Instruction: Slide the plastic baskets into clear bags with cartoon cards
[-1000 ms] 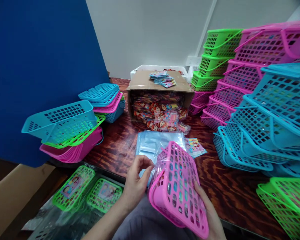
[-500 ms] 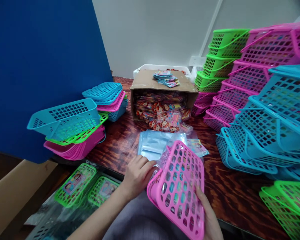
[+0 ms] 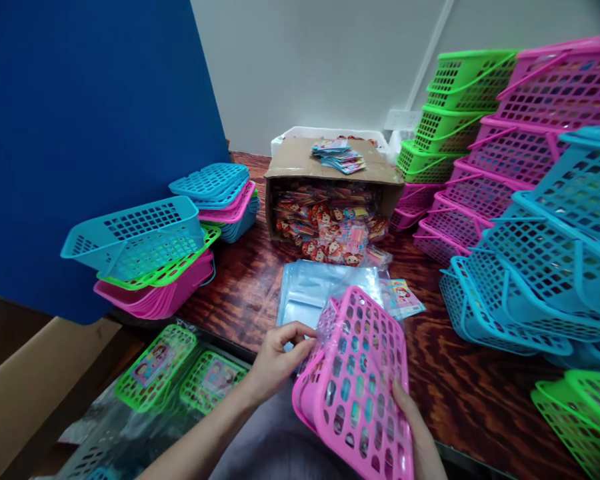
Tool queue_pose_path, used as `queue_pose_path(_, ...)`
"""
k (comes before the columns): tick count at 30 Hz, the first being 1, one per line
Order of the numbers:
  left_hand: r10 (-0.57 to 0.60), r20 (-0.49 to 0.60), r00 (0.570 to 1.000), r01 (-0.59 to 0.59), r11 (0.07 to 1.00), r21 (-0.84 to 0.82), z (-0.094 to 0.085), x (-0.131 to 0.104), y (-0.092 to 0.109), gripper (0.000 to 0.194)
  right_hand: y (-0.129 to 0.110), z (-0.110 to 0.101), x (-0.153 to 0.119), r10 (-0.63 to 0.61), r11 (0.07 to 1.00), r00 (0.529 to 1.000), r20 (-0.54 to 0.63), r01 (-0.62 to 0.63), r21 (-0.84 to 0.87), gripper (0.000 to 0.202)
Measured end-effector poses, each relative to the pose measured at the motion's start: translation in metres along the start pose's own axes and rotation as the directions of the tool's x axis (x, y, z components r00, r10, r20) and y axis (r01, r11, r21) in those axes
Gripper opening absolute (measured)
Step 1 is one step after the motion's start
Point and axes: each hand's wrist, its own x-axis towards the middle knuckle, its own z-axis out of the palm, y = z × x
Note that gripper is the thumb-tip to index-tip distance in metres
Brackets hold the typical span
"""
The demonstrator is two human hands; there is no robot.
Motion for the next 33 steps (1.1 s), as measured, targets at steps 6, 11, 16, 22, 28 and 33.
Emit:
queue_pose_path(6, 0.138, -0.118, 0.983, -0.116, 0.977, 0.177, 0.008, -0.007, -0.006, 0.019, -0.002, 0.016, -0.015, 0.130, 0.985, 0.985, 0.111, -0.141, 0.101, 0.058)
queue_pose_path(11, 0.138, -0.116, 0.984, -0.112, 0.972, 0.209, -0.004, -0.021, -0.002, 0.020, -0.006, 0.018, -0.019, 0.082, 0.981, 0.995, 0.065, -0.092, 0.170, 0.049)
queue_pose_path(16, 0.069, -0.086, 0.994, -0.058, 0.990, 0.126, -0.007, -0.042, 0.002, 0.023, -0.003, 0.010, -0.015, 0.104, 0.984, 0.993, 0.052, -0.110, 0.140, 0.057)
queue_pose_path(22, 0.288, -0.121, 0.950, -0.264, 0.947, 0.182, -0.003, -0.049, 0.005, 0.008, -0.001, 0.011, -0.013, 0.102, 0.991, 0.993, 0.063, -0.107, 0.075, 0.064)
queue_pose_path(28, 0.608, 0.075, 0.790, -0.549, 0.648, 0.529, -0.015, -0.024, 0.006, 0.018, 0.000, 0.017, -0.017, 0.118, 0.992, 0.984, 0.130, -0.124, 0.032, 0.063)
queue_pose_path(33, 0.627, 0.141, 0.766, -0.582, 0.582, 0.568, -0.019, -0.004, 0.008, 0.016, 0.006, 0.013, -0.014, 0.084, 0.996, 0.990, 0.112, -0.086, 0.017, 0.065)
